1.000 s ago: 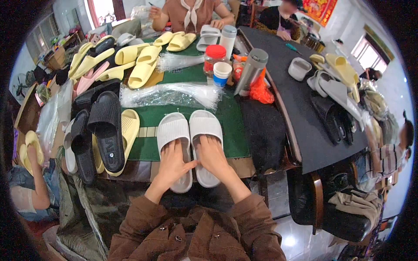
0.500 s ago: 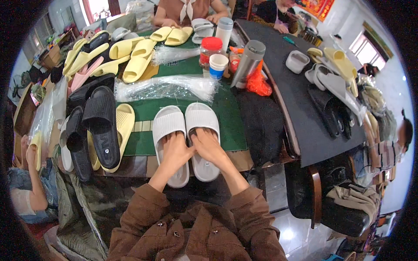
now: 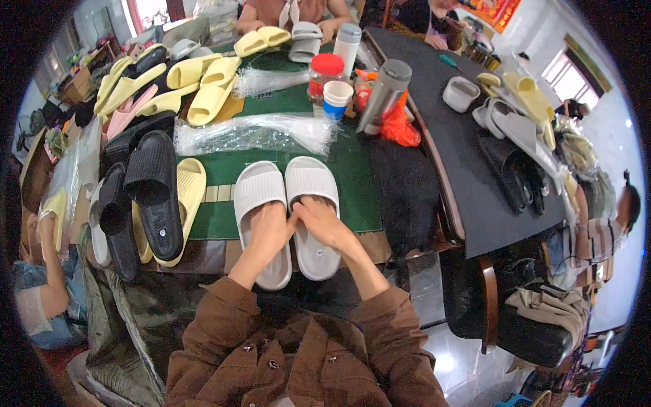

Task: The person assembles slipper pairs by inserting a thin elastic band into pre-punched holes on the upper strap of each slipper. They handle yellow, black, and white slipper pairs, pulling the band through and adjusting it, then placing completed pairs aside on the table.

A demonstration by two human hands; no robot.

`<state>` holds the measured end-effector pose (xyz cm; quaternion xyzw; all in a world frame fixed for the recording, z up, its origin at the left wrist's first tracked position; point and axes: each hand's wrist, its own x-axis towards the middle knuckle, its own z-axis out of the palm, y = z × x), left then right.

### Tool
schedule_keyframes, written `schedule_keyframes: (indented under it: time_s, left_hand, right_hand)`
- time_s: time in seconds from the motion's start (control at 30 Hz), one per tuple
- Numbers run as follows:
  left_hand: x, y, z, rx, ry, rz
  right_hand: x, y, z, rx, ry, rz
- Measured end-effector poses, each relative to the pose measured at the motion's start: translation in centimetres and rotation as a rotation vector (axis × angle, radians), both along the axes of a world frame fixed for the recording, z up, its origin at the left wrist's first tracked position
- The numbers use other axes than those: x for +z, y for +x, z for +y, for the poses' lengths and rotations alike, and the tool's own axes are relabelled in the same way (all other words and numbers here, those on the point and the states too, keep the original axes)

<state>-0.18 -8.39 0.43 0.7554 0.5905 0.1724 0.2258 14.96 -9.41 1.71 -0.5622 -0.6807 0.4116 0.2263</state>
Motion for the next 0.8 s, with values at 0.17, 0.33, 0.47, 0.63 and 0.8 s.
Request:
schedule_keyframes:
  time_s: [0.17,0.33,0.47,0.63,0.8]
  left_hand:
    - [-1.6,0.4,-0.2,0.075,0.178,-0.046]
    - [-1.7,0.4,-0.1,0.092,0.106,-0.066]
    - [-1.5,0.3,-0.1,0.112,0.111,-0.079]
    - [-0.7,0.8,0.0,0.081,0.106,-0.048]
    - [-0.7,0.4,0.0,0.094,0.104,-0.065]
  right_hand:
    - [-0.3,0.4,-0.7,0.06,0.181,0.0]
    - [3.0,0.5,-1.7,-0.066,0.373,0.114]
    - [5.7,0.2,2.5,-0.18,0.334,0.107]
    - [0.5,0.6,10.7,-0.227,0.496,-0.073]
    - [-0.7,-2.2,13.4,-0.233,0.381,-0.406]
